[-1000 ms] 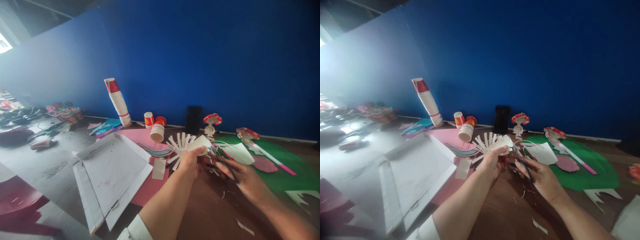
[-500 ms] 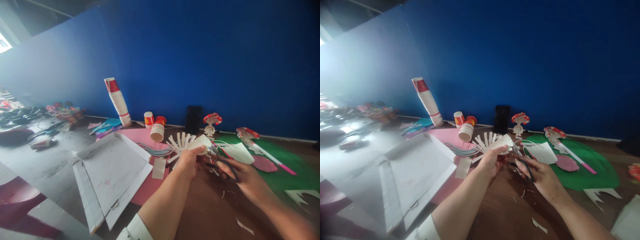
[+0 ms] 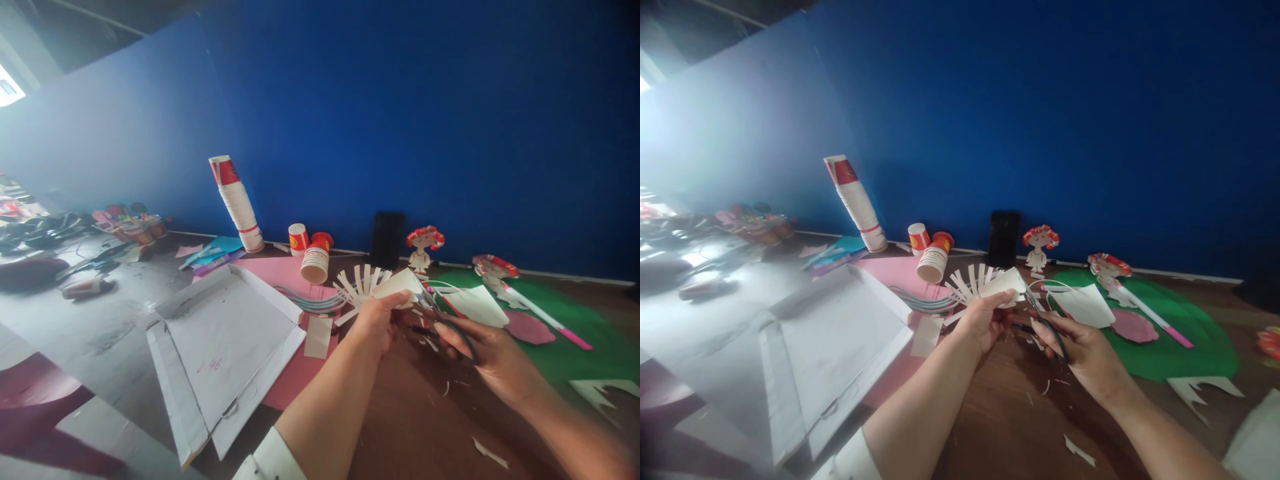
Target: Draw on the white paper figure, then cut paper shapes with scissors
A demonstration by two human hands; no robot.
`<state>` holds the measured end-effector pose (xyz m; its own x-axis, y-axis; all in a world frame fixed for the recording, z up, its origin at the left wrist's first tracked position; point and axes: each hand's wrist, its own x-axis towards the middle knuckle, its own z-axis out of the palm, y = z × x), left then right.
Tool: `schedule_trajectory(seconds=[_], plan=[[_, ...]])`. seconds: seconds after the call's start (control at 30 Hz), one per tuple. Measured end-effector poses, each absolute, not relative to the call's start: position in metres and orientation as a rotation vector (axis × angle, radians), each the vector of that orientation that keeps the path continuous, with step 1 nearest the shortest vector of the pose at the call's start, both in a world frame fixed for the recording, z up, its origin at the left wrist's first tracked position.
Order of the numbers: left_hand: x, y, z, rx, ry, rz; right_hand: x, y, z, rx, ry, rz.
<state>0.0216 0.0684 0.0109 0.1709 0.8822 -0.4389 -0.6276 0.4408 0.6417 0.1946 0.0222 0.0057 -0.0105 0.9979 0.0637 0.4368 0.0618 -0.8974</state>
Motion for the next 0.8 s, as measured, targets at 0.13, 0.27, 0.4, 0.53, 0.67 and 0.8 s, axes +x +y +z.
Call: schedule_trajectory(seconds=[0.13,0.27,0.4,0.53,0.67,0.8], plan=[[0.020,0.069,0.011,0.334,0.842,1.087,0.194,0.022,0.008,-1.490,-1.548,0.927],[0.019,0.069,0.012,0.303,0.836,1.096,0.195,0.023,0.006,-1.469,-1.540,0.937],[0.018,0.069,0.016,0.283,0.921,1.123,0.196,0.023,0.004,-1.450,-1.566,0.914],[0.018,0.070,0.020,0.229,0.927,1.141,0.192,0.022,0.010,-1.454,-1.542,0.929],[0.021,0.071,0.015,0.183,0.888,1.141,0.188,0.020,0.015,-1.476,-1.523,0.914],[0.029,0.067,0.008,0.147,0.794,1.133,0.188,0.020,0.011,-1.480,-1.571,0.828]])
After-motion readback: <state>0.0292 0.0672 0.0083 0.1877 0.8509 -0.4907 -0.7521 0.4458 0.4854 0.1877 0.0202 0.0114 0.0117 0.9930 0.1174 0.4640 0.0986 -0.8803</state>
